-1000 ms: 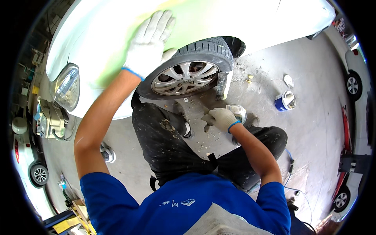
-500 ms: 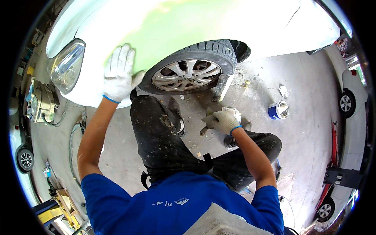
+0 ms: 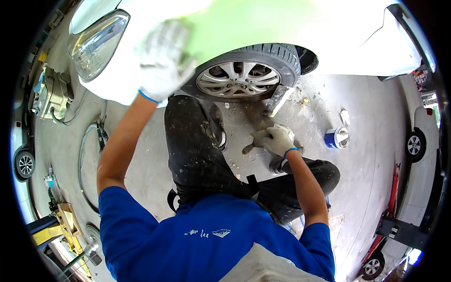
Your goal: The person kneels beside a white car and applies a green body filler to the front fender using a spreader. They mix the filler with a hardener on a separate board before spreading it over the damaged area.
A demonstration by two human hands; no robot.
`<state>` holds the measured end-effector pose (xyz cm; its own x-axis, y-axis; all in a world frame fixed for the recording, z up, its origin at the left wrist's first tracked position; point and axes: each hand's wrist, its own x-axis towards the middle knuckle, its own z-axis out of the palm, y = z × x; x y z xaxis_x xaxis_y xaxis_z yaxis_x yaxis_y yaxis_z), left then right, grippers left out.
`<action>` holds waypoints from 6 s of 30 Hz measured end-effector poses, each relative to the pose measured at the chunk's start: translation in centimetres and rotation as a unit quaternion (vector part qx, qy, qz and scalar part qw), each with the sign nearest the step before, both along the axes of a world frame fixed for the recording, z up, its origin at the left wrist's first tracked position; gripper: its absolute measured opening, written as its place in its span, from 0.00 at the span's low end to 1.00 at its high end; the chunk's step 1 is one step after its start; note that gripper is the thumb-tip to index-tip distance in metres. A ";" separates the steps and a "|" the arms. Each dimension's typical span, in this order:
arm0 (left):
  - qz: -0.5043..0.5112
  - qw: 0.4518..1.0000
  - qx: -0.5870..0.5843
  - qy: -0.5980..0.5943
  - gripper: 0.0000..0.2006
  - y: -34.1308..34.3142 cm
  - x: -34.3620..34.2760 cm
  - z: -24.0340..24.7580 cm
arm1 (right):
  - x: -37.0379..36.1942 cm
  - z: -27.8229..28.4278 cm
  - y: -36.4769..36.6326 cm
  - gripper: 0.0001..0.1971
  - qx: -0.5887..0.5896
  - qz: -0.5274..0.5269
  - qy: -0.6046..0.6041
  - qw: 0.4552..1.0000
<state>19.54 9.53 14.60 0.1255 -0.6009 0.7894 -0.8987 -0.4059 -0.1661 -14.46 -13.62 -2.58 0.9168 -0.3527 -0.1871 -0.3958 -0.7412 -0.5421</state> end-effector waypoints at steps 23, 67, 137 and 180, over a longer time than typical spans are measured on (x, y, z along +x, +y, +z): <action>-0.260 0.686 0.261 0.627 0.22 -1.8 -20.6 -10.0 | -5.9 9.7 2.0 0.11 0.377 -0.236 -0.156 0.882; -0.070 0.854 0.451 -0.250 0.46 -24.3 -6.2 2.5 | -5.2 5.6 3.5 0.17 0.308 -0.165 -0.195 0.916; -0.005 0.894 0.330 -0.302 0.44 -28.4 -8.0 6.3 | -6.9 5.9 4.4 0.14 0.244 -0.177 -0.186 0.935; -0.147 0.844 0.461 -0.233 0.44 -20.3 -5.0 6.3 | -3.9 4.5 5.7 0.17 0.230 -0.165 -0.161 0.945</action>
